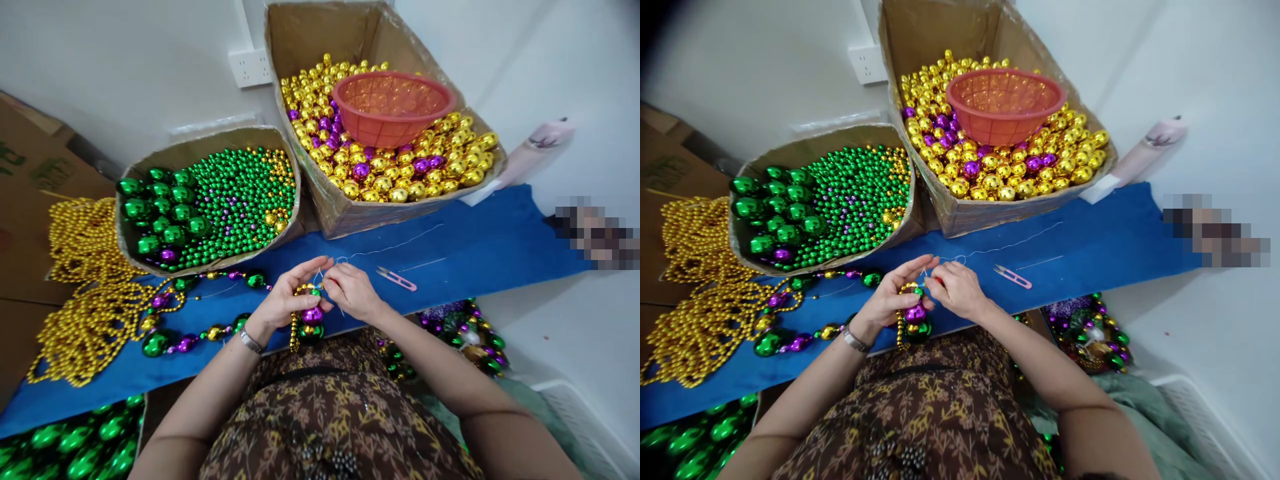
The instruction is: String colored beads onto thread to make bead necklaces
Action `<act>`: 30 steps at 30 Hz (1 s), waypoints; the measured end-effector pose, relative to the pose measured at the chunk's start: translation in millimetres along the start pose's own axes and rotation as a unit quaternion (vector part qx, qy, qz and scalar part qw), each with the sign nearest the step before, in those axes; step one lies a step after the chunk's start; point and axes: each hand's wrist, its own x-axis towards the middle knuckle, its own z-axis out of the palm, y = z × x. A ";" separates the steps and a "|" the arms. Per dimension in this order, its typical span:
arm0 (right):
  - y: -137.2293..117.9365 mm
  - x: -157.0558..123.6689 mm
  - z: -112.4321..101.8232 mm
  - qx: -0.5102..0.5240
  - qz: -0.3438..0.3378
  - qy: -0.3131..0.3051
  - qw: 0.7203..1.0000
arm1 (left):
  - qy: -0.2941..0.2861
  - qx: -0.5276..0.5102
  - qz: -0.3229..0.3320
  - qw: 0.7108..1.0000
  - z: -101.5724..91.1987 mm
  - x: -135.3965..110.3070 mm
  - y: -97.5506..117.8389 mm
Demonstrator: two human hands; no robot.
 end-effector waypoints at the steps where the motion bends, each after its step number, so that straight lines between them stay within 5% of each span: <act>1: -0.1 -0.5 -2.6 0.020 0.004 0.002 1.000 | 0.005 0.008 0.003 1.000 0.7 0.2 1.5; 6: 4.1 -8.1 -18.7 0.177 0.056 0.052 0.981 | 0.088 0.097 0.075 0.989 7.6 1.9 21.7; 12: -3.2 -19.4 -20.8 0.260 0.146 0.079 0.951 | 0.166 0.178 0.244 0.939 20.7 12.0 60.8; 16: -23.4 -11.1 -17.8 0.215 0.071 0.032 0.973 | 0.212 0.228 0.362 0.878 33.9 23.0 88.3; 22: -54.6 24.2 -2.8 0.198 -0.040 0.033 0.979 | 0.237 0.293 0.451 0.809 48.6 32.1 129.5; 26: -80.4 48.5 -19.4 0.231 -0.077 -0.004 0.970 | 0.243 0.303 0.504 0.772 27.6 30.3 174.1; 30: -114.3 80.4 -68.2 0.301 -0.127 -0.020 0.945 | 0.229 0.308 0.549 0.743 -10.6 20.8 232.7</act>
